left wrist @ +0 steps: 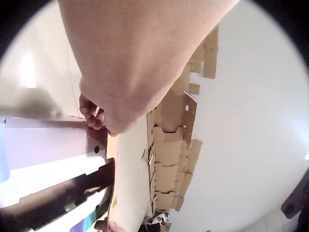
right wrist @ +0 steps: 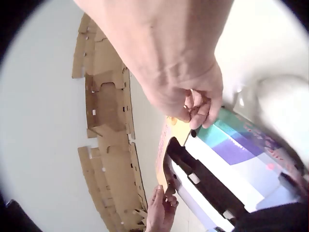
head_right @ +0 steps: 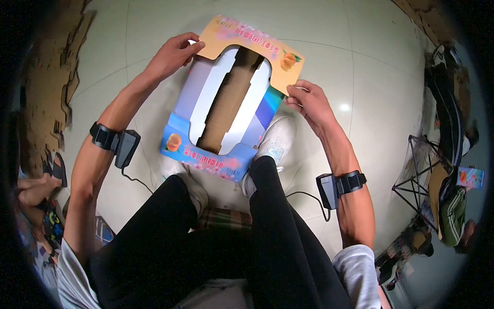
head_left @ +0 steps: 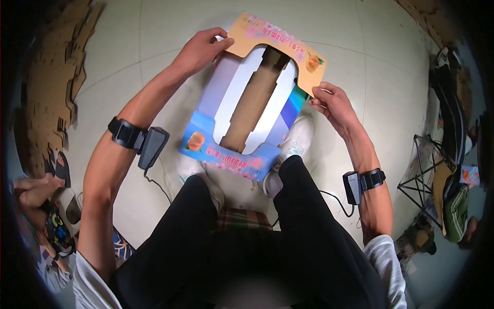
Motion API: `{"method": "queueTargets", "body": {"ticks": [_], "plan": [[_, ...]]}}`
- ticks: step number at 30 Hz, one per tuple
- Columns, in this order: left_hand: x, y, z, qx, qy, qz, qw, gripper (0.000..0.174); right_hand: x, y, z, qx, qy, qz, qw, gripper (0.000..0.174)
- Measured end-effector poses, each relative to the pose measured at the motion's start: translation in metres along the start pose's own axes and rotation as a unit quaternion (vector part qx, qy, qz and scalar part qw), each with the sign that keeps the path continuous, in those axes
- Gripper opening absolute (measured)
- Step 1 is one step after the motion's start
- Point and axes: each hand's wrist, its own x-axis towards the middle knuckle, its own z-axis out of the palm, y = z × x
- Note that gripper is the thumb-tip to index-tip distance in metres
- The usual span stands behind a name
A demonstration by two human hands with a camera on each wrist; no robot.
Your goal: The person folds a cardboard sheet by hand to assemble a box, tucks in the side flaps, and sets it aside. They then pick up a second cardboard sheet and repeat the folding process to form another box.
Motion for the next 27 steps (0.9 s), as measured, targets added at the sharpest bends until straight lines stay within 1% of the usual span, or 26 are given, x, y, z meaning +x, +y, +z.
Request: {"method": "queueTargets", "body": {"ticks": [4,7,10,13,14,16,17,19,20,22,23,24,25,26,27], "plan": [[-0.002,0.004,0.003,-0.036,-0.019,-0.024,0.999,0.037,0.003,0.01,-0.004,0.078,-0.042,-0.005,0.996,0.017],[0.001,-0.002,0.004,-0.057,-0.021,-0.017,0.998,0.036,0.004,0.016,0.003,0.107,-0.037,-0.009,0.993,0.02],[-0.003,-0.003,0.007,-0.071,-0.014,-0.018,0.997,0.037,0.002,0.017,0.004,0.121,-0.039,-0.016,0.992,0.022],[-0.008,0.0,0.012,-0.071,0.0,-0.015,0.997,0.039,0.001,0.014,0.003,0.106,-0.042,-0.006,0.993,0.026],[-0.01,0.0,0.013,-0.069,0.006,-0.013,0.998,0.04,0.002,0.016,0.004,0.094,-0.028,-0.016,0.995,0.026],[-0.001,-0.014,0.018,-0.016,0.024,-0.01,1.0,0.041,0.009,0.025,0.004,0.071,-0.001,-0.039,0.997,0.028],[0.002,-0.024,0.019,0.01,0.033,-0.011,0.999,0.041,0.015,0.031,0.003,0.022,0.011,-0.063,0.998,0.031],[-0.001,-0.023,0.02,0.02,0.044,-0.006,0.999,0.041,0.024,0.045,0.0,-0.077,0.035,-0.109,0.99,0.037],[-0.001,-0.021,0.021,0.026,0.052,-0.001,0.998,0.04,0.026,0.052,-0.003,-0.078,0.059,-0.096,0.991,0.039],[-0.007,-0.011,0.023,0.083,0.075,0.007,0.994,0.04,0.028,0.056,-0.001,-0.08,0.104,-0.075,0.989,0.043],[-0.01,-0.008,0.023,0.111,0.087,0.008,0.99,0.04,0.031,0.058,-0.002,-0.131,0.127,-0.108,0.977,0.042],[-0.013,-0.007,0.028,0.183,0.15,0.08,0.968,0.039,0.03,0.055,-0.001,-0.181,0.15,-0.141,0.962,0.041],[-0.015,-0.007,0.029,0.243,0.171,0.142,0.944,0.04,0.03,0.054,0.0,-0.23,0.175,-0.173,0.942,0.041],[-0.02,-0.008,0.032,0.3,0.191,0.203,0.912,0.04,0.028,0.052,0.002,-0.273,0.179,-0.213,0.921,0.038],[-0.028,-0.003,0.035,0.354,0.208,0.263,0.873,0.041,0.014,0.036,0.014,-0.315,0.184,-0.253,0.896,0.035]]}}
